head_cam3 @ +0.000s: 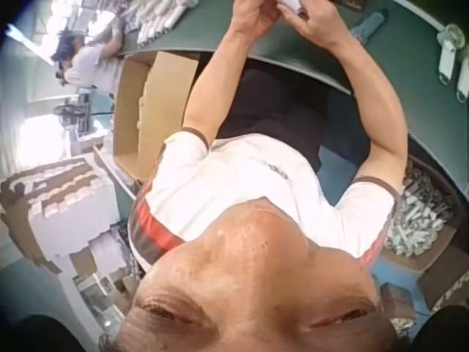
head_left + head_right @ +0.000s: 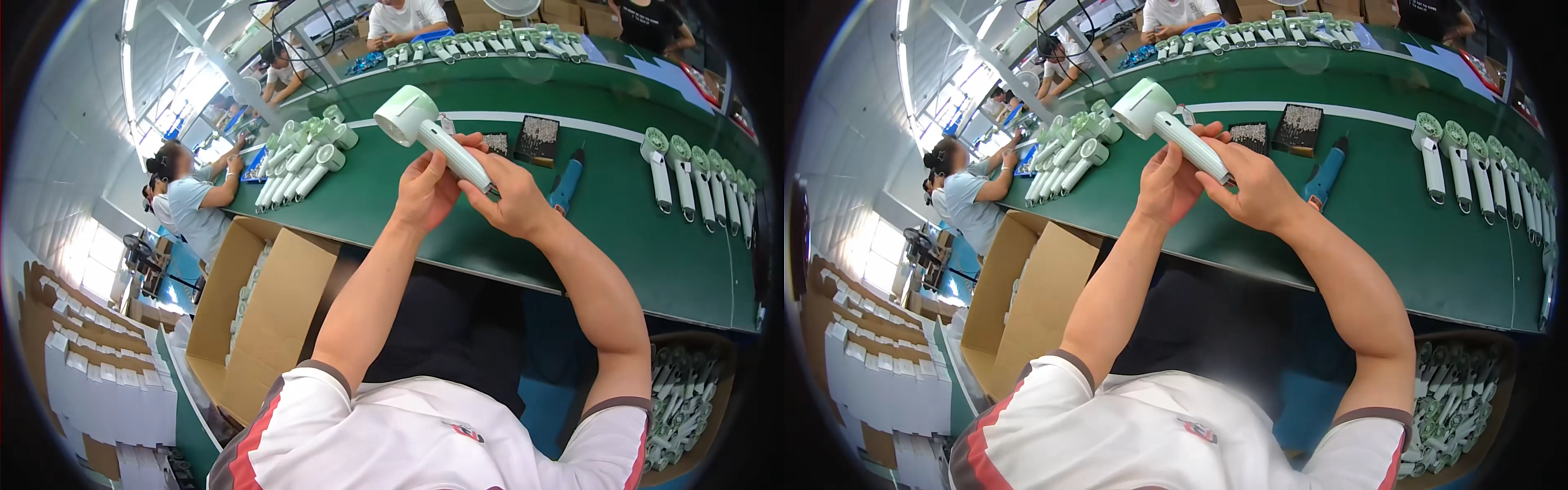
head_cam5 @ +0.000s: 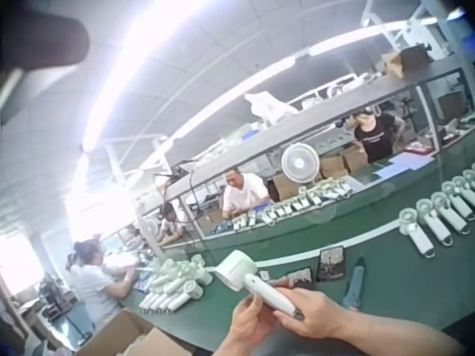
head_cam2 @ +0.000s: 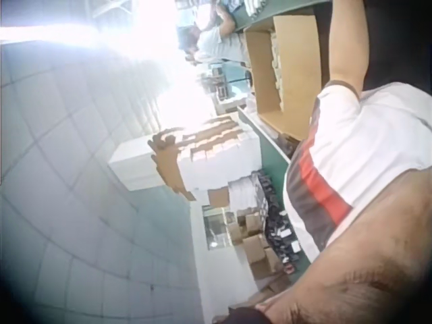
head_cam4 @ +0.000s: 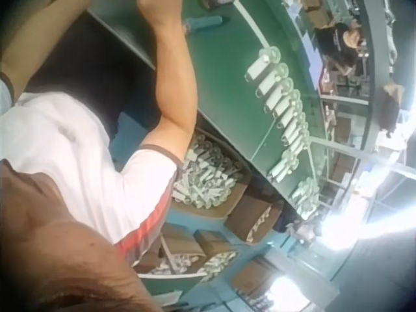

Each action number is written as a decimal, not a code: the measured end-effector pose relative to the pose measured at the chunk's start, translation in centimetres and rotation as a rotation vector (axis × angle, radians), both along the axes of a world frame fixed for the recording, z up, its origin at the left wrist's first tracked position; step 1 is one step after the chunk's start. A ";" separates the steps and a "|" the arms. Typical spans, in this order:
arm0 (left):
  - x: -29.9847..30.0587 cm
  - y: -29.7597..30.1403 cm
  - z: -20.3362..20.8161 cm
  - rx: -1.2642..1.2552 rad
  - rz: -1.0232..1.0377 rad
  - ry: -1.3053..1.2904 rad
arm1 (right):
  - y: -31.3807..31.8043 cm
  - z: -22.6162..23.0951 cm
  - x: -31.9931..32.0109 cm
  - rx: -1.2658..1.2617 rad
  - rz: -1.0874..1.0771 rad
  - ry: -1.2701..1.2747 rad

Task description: Assembling portable handheld fans on a production line using an electric screwdriver.

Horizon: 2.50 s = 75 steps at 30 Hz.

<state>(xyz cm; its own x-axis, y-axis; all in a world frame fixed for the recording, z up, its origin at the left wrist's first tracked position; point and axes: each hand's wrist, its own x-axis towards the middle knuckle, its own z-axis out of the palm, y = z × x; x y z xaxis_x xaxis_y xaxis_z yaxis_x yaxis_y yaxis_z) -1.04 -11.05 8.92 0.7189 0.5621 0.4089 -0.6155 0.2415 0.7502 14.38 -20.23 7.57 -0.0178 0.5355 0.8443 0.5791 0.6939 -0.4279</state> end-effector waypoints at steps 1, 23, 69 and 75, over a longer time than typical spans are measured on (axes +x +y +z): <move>0.0 0.1 0.0 0.053 -0.004 0.012 | 0.1 -0.1 0.1 0.054 -0.020 -0.037; -1.0 3.3 -1.3 0.157 -0.051 0.098 | 0.8 0.1 0.8 0.121 -0.121 -0.210; 2.2 2.9 0.4 0.007 0.070 0.506 | 0.5 -3.7 -0.4 -0.636 0.181 0.792; 0.5 3.4 2.4 0.054 -0.024 0.510 | 0.8 -3.4 0.1 -0.603 0.085 0.676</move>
<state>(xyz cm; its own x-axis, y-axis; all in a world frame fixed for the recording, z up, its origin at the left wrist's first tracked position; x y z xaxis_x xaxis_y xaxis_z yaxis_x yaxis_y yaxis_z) -0.56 -7.64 11.28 0.8470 0.5307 0.0306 -0.1627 0.2040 0.9654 14.48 -19.42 4.15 0.3197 0.9093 0.2665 0.0299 0.2715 -0.9620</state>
